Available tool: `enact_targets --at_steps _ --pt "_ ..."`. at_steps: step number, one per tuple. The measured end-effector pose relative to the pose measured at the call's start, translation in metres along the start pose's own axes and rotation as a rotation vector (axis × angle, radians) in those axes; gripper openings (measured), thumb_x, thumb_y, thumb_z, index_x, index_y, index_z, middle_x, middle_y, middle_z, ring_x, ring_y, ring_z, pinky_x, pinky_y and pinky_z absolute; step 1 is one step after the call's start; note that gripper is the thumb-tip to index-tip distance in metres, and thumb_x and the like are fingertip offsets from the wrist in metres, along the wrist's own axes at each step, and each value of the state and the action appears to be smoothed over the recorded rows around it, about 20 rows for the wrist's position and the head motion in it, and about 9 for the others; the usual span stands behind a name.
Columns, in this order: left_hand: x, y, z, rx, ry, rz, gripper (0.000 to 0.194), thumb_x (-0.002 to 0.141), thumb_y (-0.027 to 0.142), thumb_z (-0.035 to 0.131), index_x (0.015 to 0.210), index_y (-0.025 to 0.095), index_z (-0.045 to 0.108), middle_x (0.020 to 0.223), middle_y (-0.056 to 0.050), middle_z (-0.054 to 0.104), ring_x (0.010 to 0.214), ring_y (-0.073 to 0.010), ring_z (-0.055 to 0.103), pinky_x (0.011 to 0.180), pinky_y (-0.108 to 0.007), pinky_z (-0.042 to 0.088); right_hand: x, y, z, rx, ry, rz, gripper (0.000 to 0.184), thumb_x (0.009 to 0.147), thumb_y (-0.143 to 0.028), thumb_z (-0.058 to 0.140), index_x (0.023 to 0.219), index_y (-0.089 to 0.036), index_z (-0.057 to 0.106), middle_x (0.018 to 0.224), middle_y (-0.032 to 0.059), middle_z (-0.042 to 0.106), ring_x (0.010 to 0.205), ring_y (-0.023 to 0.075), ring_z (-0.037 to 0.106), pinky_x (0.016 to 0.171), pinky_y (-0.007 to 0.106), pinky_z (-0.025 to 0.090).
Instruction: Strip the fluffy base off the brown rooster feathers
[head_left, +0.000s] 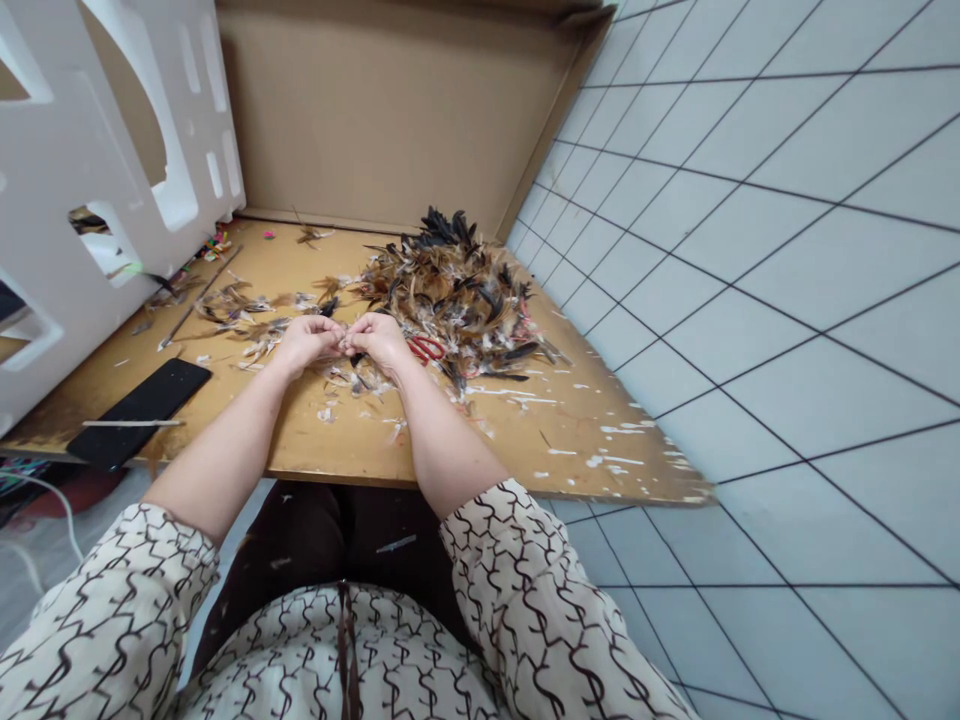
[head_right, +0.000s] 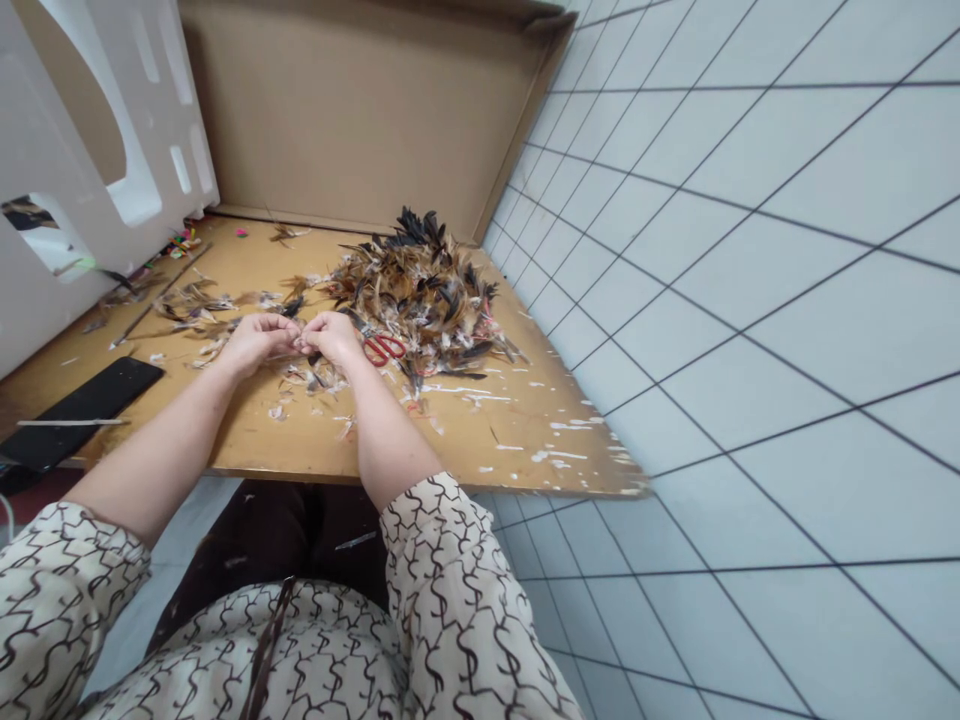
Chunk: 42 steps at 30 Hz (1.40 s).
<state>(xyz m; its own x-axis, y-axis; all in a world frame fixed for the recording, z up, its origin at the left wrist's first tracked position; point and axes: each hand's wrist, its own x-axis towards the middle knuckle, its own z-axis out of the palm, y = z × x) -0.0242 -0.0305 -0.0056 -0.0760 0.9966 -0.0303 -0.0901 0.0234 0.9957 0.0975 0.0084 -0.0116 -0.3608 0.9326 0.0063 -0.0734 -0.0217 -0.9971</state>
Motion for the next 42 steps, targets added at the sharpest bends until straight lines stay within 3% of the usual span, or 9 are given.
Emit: enact_targets --at_steps 11,21,27,31,37,42 --pt "0.002 0.002 -0.004 -0.081 0.027 -0.207 0.019 0.049 -0.004 0.062 0.059 0.011 0.056 0.048 -0.001 0.060 0.043 -0.0105 0.057 0.047 -0.021 0.049 -0.004 -0.001 0.006 -0.101 0.004 -0.061 0.017 0.055 -0.002 0.055 0.057 -0.017 0.047 0.042 -0.0083 0.051 0.039 0.0061 0.047 0.046 0.018 0.039" --pt "0.003 0.000 -0.004 -0.045 0.019 -0.204 0.019 0.046 -0.001 0.055 0.058 0.013 0.055 0.041 0.004 0.054 0.036 -0.0067 0.048 0.043 -0.019 0.047 0.000 0.006 0.008 -0.528 0.004 -0.286 0.016 0.057 -0.002 0.050 0.059 -0.017 0.047 0.056 -0.0068 0.048 0.055 0.0080 0.046 0.060 0.022 0.040" --pt "0.005 -0.003 -0.002 0.016 0.032 -0.206 0.014 0.044 0.000 0.052 0.051 0.013 0.054 0.040 0.004 0.054 0.035 -0.0061 0.047 0.043 -0.018 0.046 -0.008 0.001 0.011 -0.972 0.002 -0.346 0.018 0.067 -0.003 0.046 0.072 -0.018 0.054 0.072 0.0000 0.059 0.069 0.0129 0.054 0.067 0.025 0.041" --pt "0.005 -0.003 0.001 0.078 0.063 -0.214 0.016 0.044 -0.001 0.048 0.046 0.013 0.052 0.036 0.004 0.050 0.034 -0.0075 0.047 0.044 -0.020 0.046 -0.017 -0.009 0.014 -1.242 -0.075 -0.374 0.020 0.072 -0.008 0.048 0.088 -0.016 0.056 0.090 0.0072 0.064 0.083 0.0187 0.059 0.072 0.029 0.042" --pt "0.002 -0.002 0.004 0.099 0.060 -0.202 0.021 0.045 -0.006 0.048 0.045 0.014 0.055 0.033 0.005 0.048 0.032 -0.0073 0.045 0.041 -0.018 0.044 -0.024 -0.016 0.021 -1.436 -0.172 -0.399 0.027 0.077 -0.013 0.049 0.103 -0.013 0.053 0.103 0.0153 0.062 0.097 0.0249 0.057 0.077 0.034 0.044" --pt "0.003 -0.003 0.002 0.071 0.037 -0.197 0.023 0.045 -0.007 0.051 0.048 0.015 0.058 0.033 0.006 0.047 0.034 -0.0086 0.047 0.044 -0.020 0.047 -0.019 -0.010 0.020 -1.430 -0.179 -0.474 0.028 0.075 -0.011 0.051 0.103 -0.013 0.051 0.103 0.0153 0.060 0.099 0.0253 0.054 0.081 0.036 0.044"
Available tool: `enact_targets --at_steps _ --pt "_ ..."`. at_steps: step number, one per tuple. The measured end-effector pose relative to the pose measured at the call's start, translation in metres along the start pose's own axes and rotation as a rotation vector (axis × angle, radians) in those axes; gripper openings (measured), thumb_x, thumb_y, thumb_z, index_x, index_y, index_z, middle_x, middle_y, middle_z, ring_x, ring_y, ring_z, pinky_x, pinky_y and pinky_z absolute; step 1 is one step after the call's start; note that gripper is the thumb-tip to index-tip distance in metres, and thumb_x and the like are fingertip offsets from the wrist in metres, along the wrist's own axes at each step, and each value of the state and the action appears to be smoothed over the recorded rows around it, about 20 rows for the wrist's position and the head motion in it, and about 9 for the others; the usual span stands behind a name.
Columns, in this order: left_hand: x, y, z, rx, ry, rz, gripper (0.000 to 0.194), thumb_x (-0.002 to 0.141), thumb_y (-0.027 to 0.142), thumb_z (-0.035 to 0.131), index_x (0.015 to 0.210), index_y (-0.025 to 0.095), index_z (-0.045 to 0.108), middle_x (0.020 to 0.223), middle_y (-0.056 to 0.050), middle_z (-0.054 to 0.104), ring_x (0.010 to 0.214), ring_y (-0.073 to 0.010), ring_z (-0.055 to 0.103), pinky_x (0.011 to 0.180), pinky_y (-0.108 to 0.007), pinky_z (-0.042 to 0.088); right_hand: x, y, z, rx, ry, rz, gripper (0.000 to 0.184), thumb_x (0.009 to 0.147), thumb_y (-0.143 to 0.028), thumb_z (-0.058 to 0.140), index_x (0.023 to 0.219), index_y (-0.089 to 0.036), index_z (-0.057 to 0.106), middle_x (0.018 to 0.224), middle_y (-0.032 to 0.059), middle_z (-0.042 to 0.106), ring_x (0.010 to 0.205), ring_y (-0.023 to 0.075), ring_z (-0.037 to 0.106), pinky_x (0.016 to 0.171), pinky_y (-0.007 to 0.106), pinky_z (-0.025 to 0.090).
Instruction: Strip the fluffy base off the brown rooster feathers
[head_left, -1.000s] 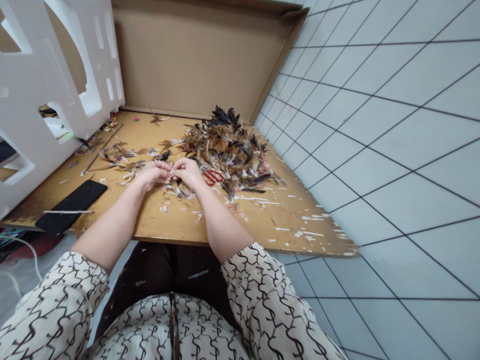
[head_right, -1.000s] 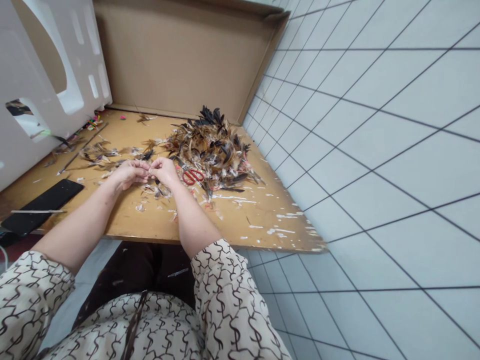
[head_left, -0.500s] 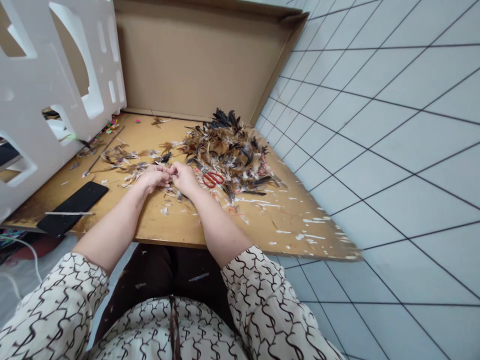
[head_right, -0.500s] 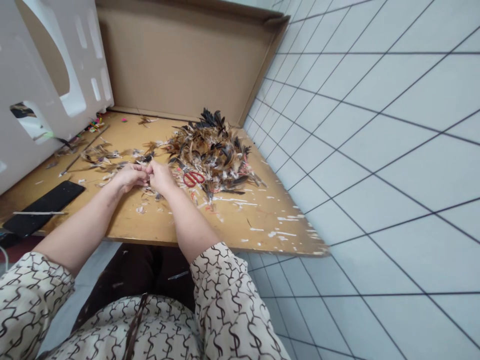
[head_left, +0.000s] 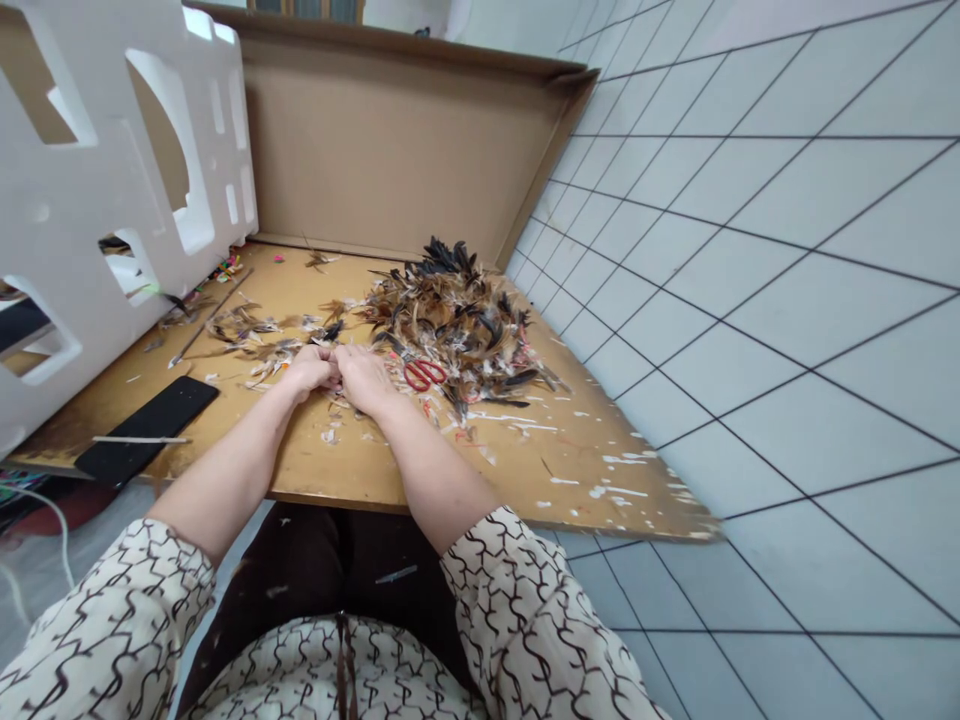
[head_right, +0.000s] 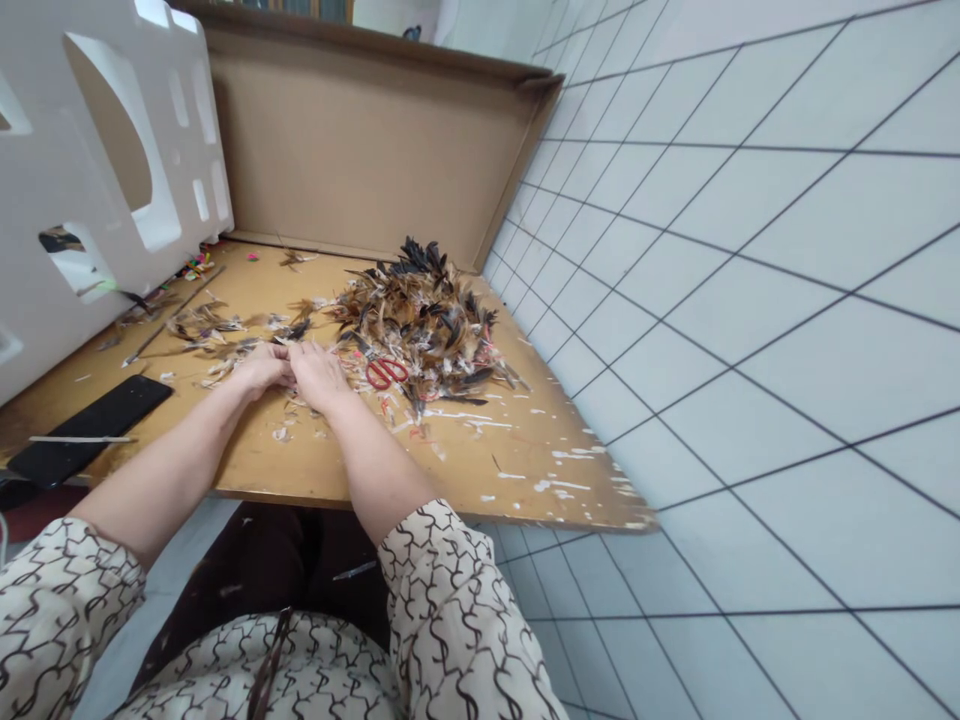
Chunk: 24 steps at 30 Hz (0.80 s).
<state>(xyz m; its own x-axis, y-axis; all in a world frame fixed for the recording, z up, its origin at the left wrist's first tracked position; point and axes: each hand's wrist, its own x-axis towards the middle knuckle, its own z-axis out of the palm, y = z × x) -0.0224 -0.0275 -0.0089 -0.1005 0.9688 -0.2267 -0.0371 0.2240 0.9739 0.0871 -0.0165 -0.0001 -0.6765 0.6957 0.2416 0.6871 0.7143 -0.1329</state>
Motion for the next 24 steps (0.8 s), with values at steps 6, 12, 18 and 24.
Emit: enact_targets --at_steps 6,12,18,24 --pt "-0.001 0.004 -0.004 -0.120 -0.043 0.004 0.019 0.047 -0.005 0.048 0.045 0.013 0.054 0.039 0.002 0.053 0.038 -0.0084 0.052 0.054 -0.024 0.053 0.002 0.009 0.008 0.078 0.106 -0.032 0.023 0.074 -0.009 0.047 0.097 -0.013 0.050 0.098 0.0140 0.058 0.093 0.0237 0.050 0.080 0.036 0.042" --pt "-0.003 0.009 -0.006 -0.196 -0.034 -0.030 0.020 0.053 -0.008 0.049 0.048 0.010 0.054 0.039 0.001 0.053 0.038 -0.0076 0.053 0.051 -0.021 0.053 0.001 0.011 0.010 0.132 0.194 -0.056 0.017 0.075 -0.009 0.042 0.088 -0.015 0.050 0.092 0.0122 0.055 0.088 0.0229 0.047 0.078 0.033 0.039" --pt "-0.004 0.009 -0.010 -0.249 -0.073 -0.041 0.018 0.058 -0.009 0.059 0.053 0.008 0.058 0.041 -0.001 0.055 0.038 -0.0078 0.054 0.046 -0.018 0.050 0.000 0.011 0.011 0.246 0.287 -0.069 0.018 0.071 -0.007 0.036 0.082 -0.017 0.047 0.086 0.0100 0.053 0.084 0.0211 0.046 0.079 0.033 0.038" --pt "-0.001 0.009 -0.015 -0.243 -0.071 -0.028 0.016 0.060 -0.004 0.066 0.053 0.009 0.058 0.044 -0.002 0.058 0.038 -0.0083 0.055 0.045 -0.018 0.050 0.003 0.014 0.016 0.377 0.368 -0.037 0.020 0.068 -0.006 0.033 0.078 -0.020 0.043 0.080 0.0058 0.051 0.081 0.0186 0.047 0.076 0.031 0.039"
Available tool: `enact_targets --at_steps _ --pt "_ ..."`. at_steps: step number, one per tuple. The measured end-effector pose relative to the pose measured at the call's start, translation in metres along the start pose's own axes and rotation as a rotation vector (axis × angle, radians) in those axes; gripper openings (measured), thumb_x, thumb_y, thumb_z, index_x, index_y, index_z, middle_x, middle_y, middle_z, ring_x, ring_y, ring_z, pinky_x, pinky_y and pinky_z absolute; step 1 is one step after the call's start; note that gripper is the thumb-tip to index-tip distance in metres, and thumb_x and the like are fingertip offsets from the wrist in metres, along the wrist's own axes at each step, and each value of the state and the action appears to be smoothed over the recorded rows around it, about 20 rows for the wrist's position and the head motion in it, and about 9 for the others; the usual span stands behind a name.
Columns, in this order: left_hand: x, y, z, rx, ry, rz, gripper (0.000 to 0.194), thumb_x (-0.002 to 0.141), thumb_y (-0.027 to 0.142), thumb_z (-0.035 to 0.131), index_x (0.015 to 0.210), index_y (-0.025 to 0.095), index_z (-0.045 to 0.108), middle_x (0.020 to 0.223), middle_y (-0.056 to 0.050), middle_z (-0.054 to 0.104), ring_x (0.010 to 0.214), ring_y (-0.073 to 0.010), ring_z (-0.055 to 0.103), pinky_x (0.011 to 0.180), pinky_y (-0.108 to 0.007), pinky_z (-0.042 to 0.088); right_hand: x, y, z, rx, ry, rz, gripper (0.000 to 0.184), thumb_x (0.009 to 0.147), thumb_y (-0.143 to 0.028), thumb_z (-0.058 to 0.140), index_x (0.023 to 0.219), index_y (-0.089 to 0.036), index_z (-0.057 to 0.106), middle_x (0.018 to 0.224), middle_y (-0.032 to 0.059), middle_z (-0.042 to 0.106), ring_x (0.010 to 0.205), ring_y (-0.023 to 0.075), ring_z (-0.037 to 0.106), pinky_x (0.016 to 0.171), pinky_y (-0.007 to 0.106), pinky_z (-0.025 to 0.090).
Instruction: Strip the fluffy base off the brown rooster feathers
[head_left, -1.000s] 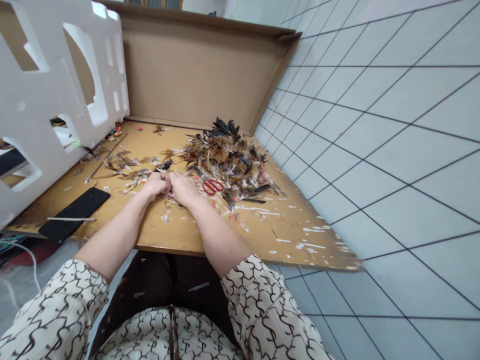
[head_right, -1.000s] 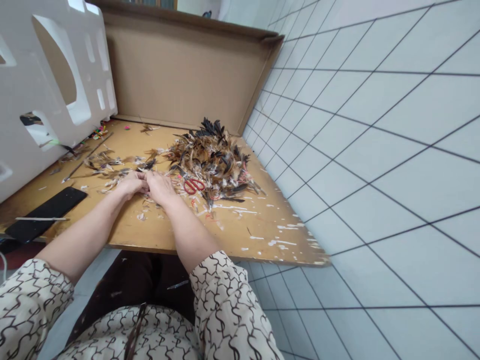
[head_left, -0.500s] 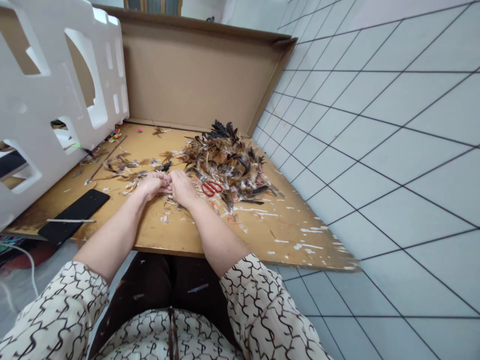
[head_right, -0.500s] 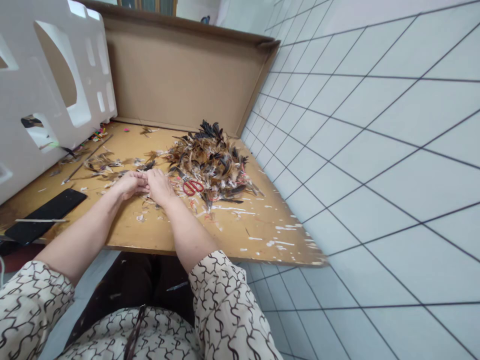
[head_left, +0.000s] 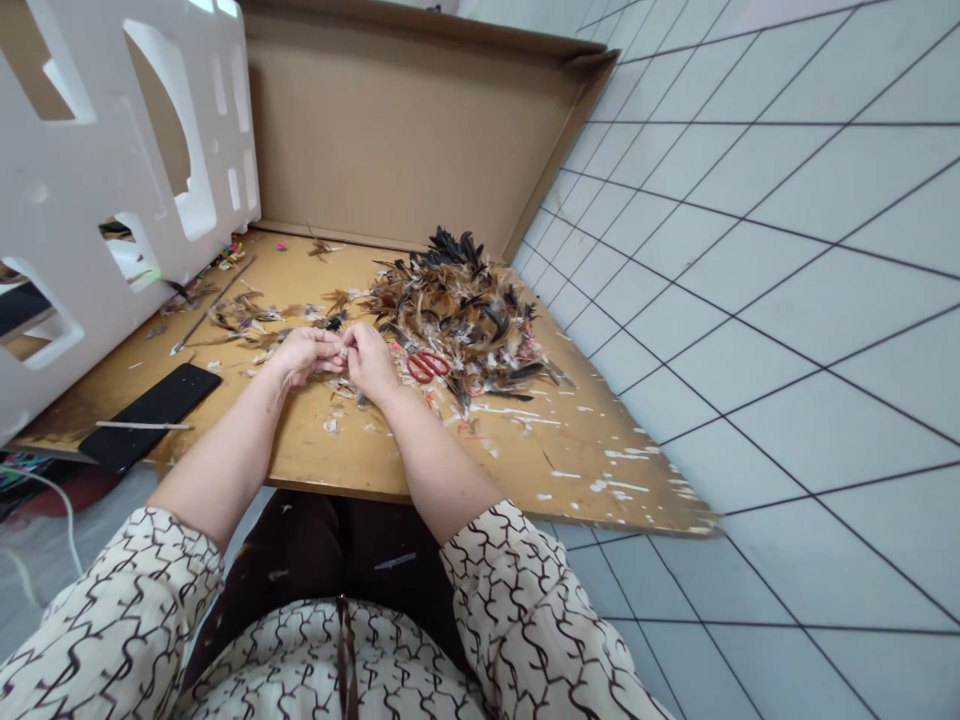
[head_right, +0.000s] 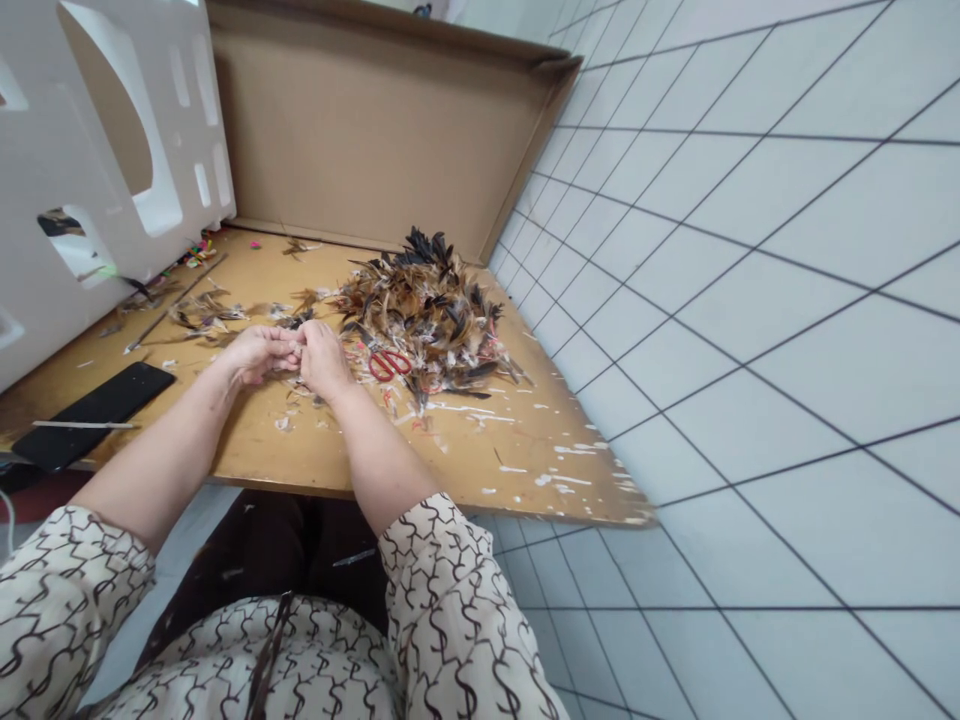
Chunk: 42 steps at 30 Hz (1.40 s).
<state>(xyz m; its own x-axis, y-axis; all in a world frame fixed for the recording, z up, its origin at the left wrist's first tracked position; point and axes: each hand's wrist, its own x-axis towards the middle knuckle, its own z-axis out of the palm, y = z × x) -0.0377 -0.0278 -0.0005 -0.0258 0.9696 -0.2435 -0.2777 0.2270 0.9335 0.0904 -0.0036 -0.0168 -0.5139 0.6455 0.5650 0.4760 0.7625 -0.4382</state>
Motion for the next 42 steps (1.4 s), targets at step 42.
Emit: enact_targets --at_steps 42 --pt "0.0043 -0.0067 -0.0027 0.068 -0.123 0.129 0.012 0.058 0.005 0.067 0.055 0.010 0.057 0.045 0.000 0.057 0.040 -0.0067 0.052 0.049 -0.019 0.049 0.0024 0.0042 0.0045 0.270 0.061 0.155 0.015 0.068 -0.008 0.043 0.071 -0.022 0.037 0.067 -0.0033 0.045 0.066 0.0115 0.045 0.067 0.025 0.039"
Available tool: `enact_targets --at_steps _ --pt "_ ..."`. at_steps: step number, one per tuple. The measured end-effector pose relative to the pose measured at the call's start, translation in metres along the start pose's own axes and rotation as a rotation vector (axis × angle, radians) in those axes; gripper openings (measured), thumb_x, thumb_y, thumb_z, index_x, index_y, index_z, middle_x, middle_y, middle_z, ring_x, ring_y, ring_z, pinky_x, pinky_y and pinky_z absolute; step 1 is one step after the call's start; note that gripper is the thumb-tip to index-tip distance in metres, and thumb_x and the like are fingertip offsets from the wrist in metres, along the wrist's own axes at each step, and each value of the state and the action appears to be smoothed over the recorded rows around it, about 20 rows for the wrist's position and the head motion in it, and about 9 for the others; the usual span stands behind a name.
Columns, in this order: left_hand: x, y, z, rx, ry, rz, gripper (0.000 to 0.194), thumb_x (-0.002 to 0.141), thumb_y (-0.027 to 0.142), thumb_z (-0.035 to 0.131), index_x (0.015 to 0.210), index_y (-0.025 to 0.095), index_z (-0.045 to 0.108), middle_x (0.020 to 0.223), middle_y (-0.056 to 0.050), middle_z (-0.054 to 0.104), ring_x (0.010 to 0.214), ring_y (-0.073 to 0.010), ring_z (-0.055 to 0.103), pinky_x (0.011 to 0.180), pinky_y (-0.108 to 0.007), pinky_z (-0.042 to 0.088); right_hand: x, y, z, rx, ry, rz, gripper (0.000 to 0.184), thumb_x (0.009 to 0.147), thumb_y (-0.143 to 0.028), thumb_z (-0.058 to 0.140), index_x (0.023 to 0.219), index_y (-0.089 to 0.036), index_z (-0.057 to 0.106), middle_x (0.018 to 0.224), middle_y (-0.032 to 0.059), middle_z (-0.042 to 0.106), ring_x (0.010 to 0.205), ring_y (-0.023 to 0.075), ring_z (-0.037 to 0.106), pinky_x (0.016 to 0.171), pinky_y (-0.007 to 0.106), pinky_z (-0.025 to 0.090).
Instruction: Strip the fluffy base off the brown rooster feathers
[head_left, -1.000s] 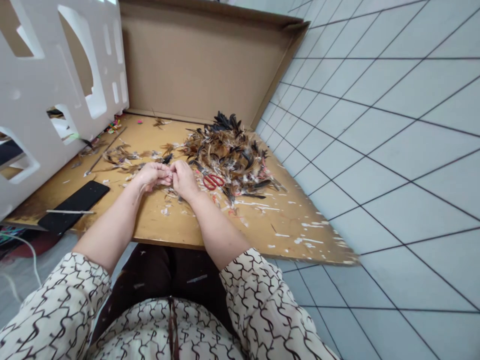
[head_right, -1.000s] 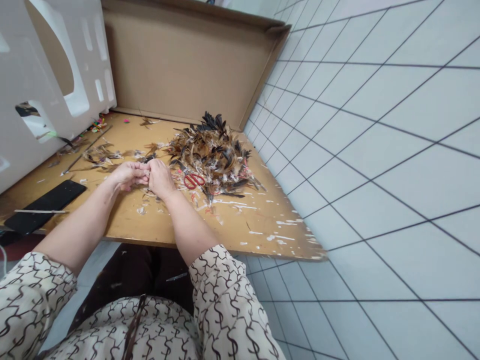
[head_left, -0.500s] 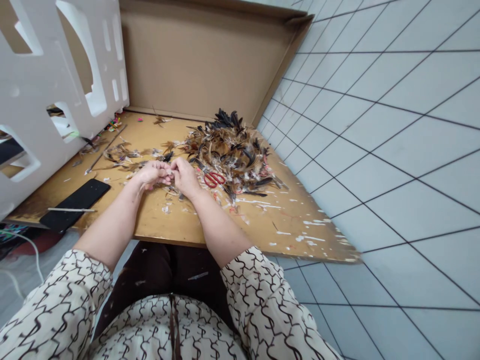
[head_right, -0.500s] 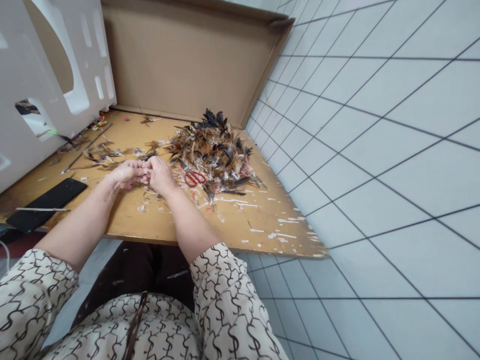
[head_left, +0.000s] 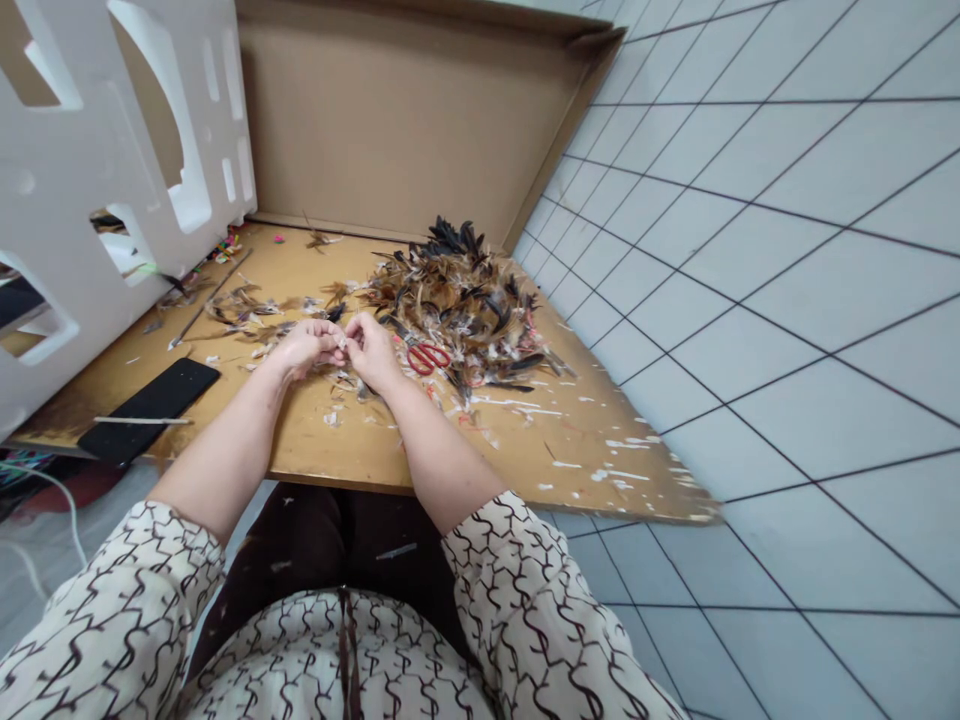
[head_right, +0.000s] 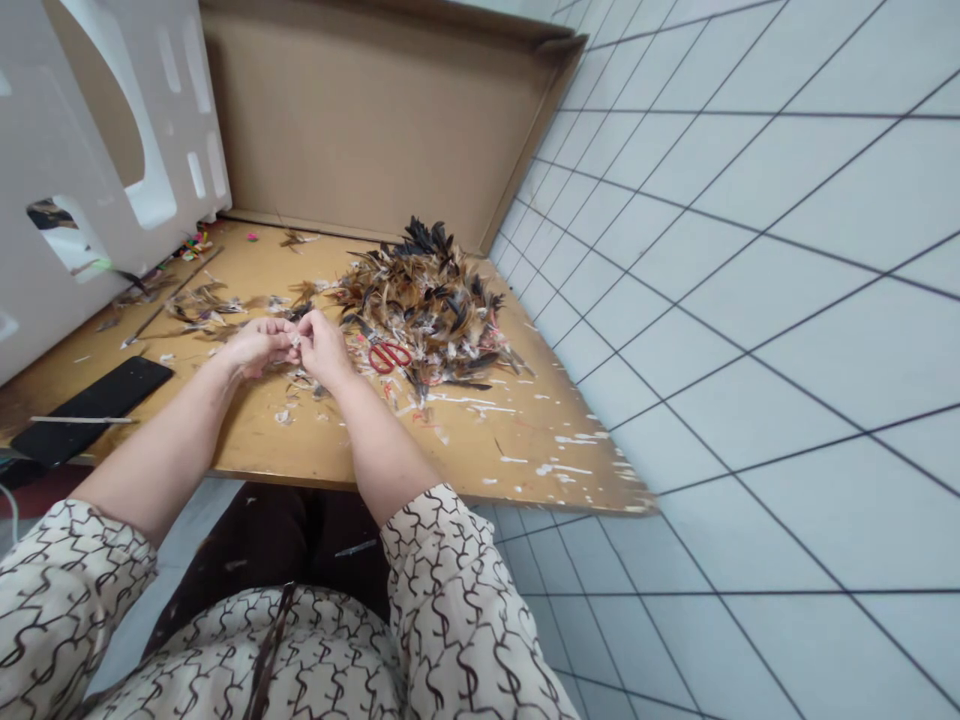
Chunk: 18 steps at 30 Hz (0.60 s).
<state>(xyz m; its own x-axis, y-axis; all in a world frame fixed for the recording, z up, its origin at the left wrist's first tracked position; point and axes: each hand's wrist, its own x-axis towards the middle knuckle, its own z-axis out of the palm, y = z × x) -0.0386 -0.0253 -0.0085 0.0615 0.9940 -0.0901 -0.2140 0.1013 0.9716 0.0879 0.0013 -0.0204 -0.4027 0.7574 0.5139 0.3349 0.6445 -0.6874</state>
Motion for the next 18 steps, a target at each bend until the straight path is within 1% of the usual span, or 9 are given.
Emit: enact_targets --at_steps 6,11,18 --pt "-0.0012 0.0015 -0.0006 -0.006 0.035 -0.022 0.013 0.054 0.003 0.071 0.057 0.009 0.061 0.046 0.000 0.059 0.039 -0.0061 0.052 0.048 -0.019 0.050 0.0005 -0.0001 0.0004 0.008 0.026 -0.039 0.016 0.065 -0.007 0.043 0.069 -0.022 0.037 0.064 -0.0041 0.042 0.065 0.0116 0.043 0.067 0.026 0.039" --pt "-0.0034 0.0041 -0.0019 0.007 0.052 -0.052 0.013 0.055 0.002 0.071 0.055 0.009 0.061 0.045 -0.001 0.059 0.039 -0.0070 0.053 0.046 -0.018 0.049 0.0006 -0.0029 -0.0019 0.036 0.016 -0.042 0.018 0.062 -0.005 0.040 0.067 -0.021 0.037 0.063 -0.0043 0.041 0.064 0.0113 0.043 0.067 0.025 0.038" --pt "-0.0022 0.0018 -0.0094 0.056 -0.028 -0.046 0.018 0.052 0.010 0.077 0.055 0.009 0.059 0.049 -0.002 0.061 0.040 -0.0088 0.055 0.047 -0.021 0.049 0.0017 -0.0047 -0.0045 0.108 -0.029 0.025 0.016 0.061 -0.006 0.046 0.062 -0.020 0.039 0.060 -0.0055 0.042 0.061 0.0097 0.041 0.062 0.023 0.035"
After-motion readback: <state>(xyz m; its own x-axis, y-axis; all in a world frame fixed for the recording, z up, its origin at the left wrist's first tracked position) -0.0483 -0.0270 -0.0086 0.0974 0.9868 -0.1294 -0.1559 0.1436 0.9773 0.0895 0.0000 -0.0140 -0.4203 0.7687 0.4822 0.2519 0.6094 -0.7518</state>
